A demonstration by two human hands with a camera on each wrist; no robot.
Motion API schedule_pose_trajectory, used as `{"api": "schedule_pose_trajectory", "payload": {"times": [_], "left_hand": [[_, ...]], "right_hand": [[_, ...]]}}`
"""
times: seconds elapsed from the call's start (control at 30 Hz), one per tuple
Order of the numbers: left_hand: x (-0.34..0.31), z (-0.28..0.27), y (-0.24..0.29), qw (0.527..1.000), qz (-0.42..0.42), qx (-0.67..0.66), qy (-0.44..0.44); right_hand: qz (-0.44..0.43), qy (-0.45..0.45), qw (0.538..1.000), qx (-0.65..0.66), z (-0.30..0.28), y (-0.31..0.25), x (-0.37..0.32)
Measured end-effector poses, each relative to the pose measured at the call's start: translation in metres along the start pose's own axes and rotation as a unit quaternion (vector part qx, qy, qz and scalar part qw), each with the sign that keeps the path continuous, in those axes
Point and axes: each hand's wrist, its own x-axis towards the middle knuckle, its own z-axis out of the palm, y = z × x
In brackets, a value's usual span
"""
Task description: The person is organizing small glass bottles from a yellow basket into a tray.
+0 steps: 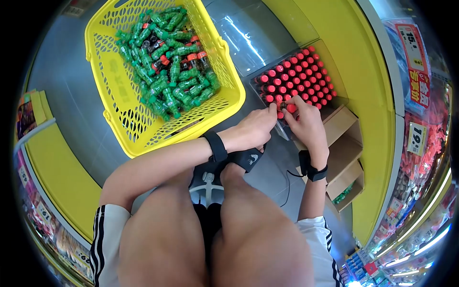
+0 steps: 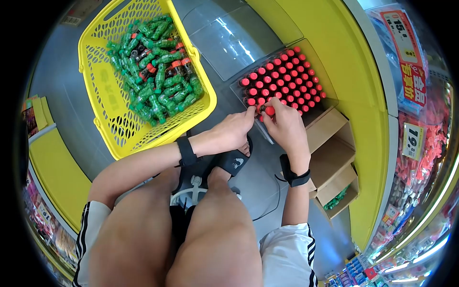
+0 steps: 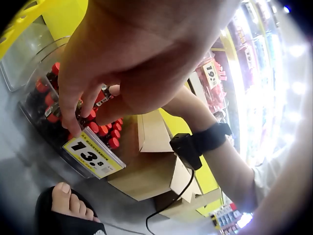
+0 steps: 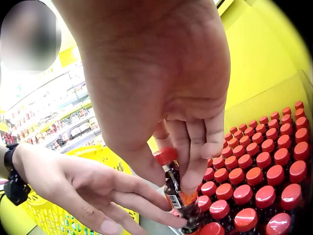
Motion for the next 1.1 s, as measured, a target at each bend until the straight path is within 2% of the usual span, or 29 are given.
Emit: {"api": "schedule_pose_trajectory", "payload": {"times": [0.17,0.3,0.4,0.47,0.5,0.57,0.63,0.67,0.77,0.83,1.1], "left_hand": [[0.001,0.005,-0.006,0.997,-0.043,-0.049,-0.029],[0.005,0.015,-0.013,0.997,-0.040,-0.056,-0.022],[0.012,0.029,-0.022,0.997,-0.046,-0.057,0.022],[0.016,0.037,-0.028,0.991,-0.047,-0.081,0.095],[0.016,0.037,-0.028,0.991,-0.047,-0.080,0.095],[0.017,0.038,-0.027,0.984,-0.037,-0.085,0.152],[0.020,0.042,-0.027,0.983,-0.043,-0.069,0.166],[0.021,0.044,-0.027,0.980,-0.049,-0.055,0.183],[0.030,0.043,-0.038,0.987,-0.059,-0.070,0.133],[0.031,0.044,-0.040,0.987,-0.067,-0.078,0.123],[0.032,0.040,-0.040,0.984,-0.100,-0.124,0.080]], "right_hand": [[-0.007,-0.010,1.000,-0.016,0.017,0.008,0.003],[-0.013,-0.002,1.000,-0.025,0.029,0.013,0.004],[-0.035,0.006,0.998,-0.046,0.037,0.020,0.005],[-0.037,0.006,0.998,-0.053,0.039,0.023,0.006],[-0.034,0.010,0.998,-0.043,0.040,0.022,0.007],[-0.031,0.014,0.999,-0.033,0.039,0.020,0.008],[0.035,-0.036,0.999,-0.013,0.034,0.015,0.008],[0.037,-0.036,0.999,-0.012,0.035,0.016,0.007],[0.027,-0.034,0.999,-0.027,0.040,0.020,0.006],[0.003,-0.031,0.998,-0.050,0.045,0.022,0.006],[-0.002,-0.017,0.997,-0.078,0.047,0.022,0.005]]}}
